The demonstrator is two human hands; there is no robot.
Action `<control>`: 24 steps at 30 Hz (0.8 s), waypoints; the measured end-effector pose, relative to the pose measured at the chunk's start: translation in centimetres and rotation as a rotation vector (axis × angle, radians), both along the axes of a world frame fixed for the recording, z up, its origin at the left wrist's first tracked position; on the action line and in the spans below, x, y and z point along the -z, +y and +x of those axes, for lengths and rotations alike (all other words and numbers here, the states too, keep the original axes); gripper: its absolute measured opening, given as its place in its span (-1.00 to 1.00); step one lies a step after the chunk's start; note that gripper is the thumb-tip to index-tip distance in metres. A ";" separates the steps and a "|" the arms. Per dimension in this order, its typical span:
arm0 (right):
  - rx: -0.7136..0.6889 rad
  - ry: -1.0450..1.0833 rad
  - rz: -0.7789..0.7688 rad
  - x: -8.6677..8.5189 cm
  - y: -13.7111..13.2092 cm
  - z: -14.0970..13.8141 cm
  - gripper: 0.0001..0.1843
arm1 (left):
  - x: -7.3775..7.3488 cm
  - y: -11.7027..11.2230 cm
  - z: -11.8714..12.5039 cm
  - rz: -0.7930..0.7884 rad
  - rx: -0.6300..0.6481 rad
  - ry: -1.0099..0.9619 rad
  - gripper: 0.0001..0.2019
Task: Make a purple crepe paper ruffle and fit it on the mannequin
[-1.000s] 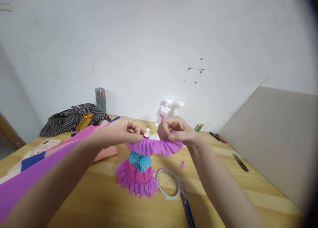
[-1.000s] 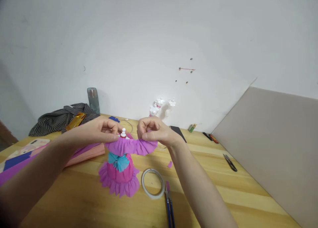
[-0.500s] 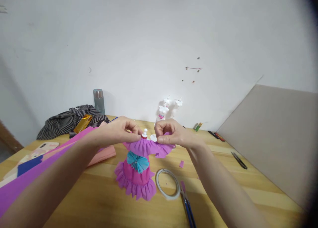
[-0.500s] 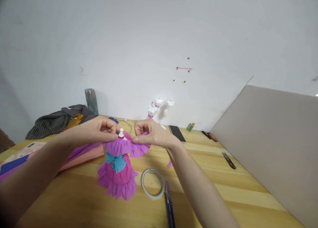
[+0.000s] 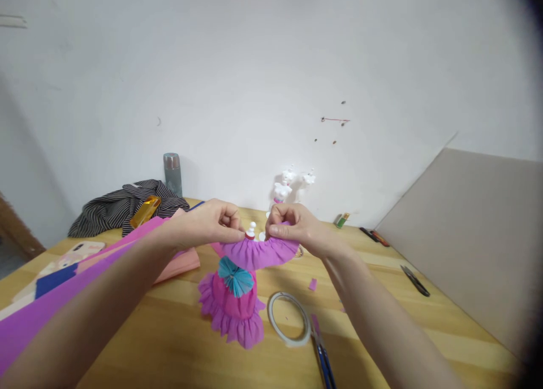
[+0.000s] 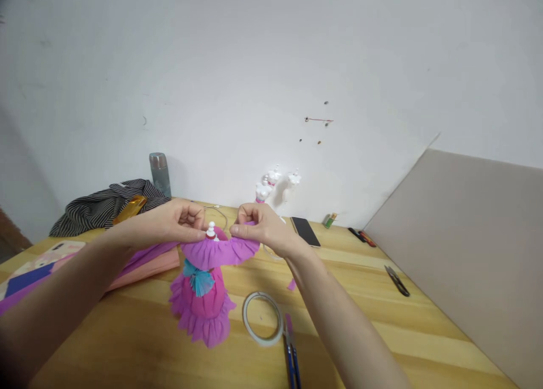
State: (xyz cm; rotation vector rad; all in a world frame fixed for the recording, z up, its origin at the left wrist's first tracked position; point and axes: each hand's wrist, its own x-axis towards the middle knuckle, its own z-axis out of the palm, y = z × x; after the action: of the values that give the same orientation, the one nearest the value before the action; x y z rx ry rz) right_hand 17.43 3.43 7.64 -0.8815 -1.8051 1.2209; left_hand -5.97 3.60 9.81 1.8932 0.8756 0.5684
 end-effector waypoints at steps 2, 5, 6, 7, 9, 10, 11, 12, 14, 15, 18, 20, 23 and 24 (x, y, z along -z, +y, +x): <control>0.013 0.061 -0.026 0.0 0.0 0.0 -0.51 | 0.0 -0.1 0.1 -0.030 -0.001 -0.026 -0.79; 0.015 0.124 -0.047 0.0 -0.2 0.2 -0.55 | 0.3 0.0 0.0 -0.040 0.005 -0.037 -0.80; 0.016 0.139 -0.048 0.0 -0.2 0.2 -0.56 | 0.4 0.1 -0.1 -0.034 0.007 -0.036 -0.82; 0.021 0.148 -0.048 0.0 -0.3 0.2 -0.56 | 0.5 0.1 -0.2 -0.025 0.005 -0.036 -0.83; 0.037 0.159 -0.052 0.1 -0.4 0.1 -0.57 | 0.7 0.3 -0.3 -0.015 -0.002 -0.035 -0.84; 0.045 0.162 -0.055 0.1 -0.4 0.1 -0.56 | 0.7 0.3 -0.4 -0.013 -0.003 -0.036 -0.84; 0.054 0.164 -0.059 0.1 -0.4 0.0 -0.56 | 0.7 0.3 -0.4 -0.013 -0.002 -0.035 -0.85; 0.063 0.168 -0.064 0.2 -0.4 -0.1 -0.55 | 0.7 0.3 -0.4 -0.015 0.002 -0.034 -0.85; 0.073 0.174 -0.071 0.2 -0.3 -0.2 -0.55 | 0.5 0.3 -0.3 -0.032 0.019 -0.033 -0.86; 0.074 0.174 -0.074 0.2 -0.2 -0.3 -0.55 | 0.4 0.3 -0.2 -0.045 0.032 -0.036 -0.86; 0.075 0.144 -0.083 0.2 -0.2 -0.5 -0.55 | 0.0 0.2 0.0 -0.081 0.079 -0.062 -0.85; 0.084 0.115 -0.087 0.1 -0.2 -0.7 -0.54 | -0.1 0.3 0.1 -0.095 0.099 -0.081 -0.84; 0.095 0.098 -0.094 0.0 -0.4 -0.8 -0.52 | 0.0 0.4 0.1 -0.105 0.105 -0.115 -0.84; 0.096 0.096 -0.094 0.0 -0.4 -0.9 -0.52 | 0.2 0.4 0.1 -0.108 0.109 -0.129 -0.84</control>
State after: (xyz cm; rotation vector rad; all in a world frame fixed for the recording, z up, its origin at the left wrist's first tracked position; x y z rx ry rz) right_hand 16.56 2.99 7.66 -0.9350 -1.6221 1.2733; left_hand -5.91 4.04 9.66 1.7743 0.7014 0.5590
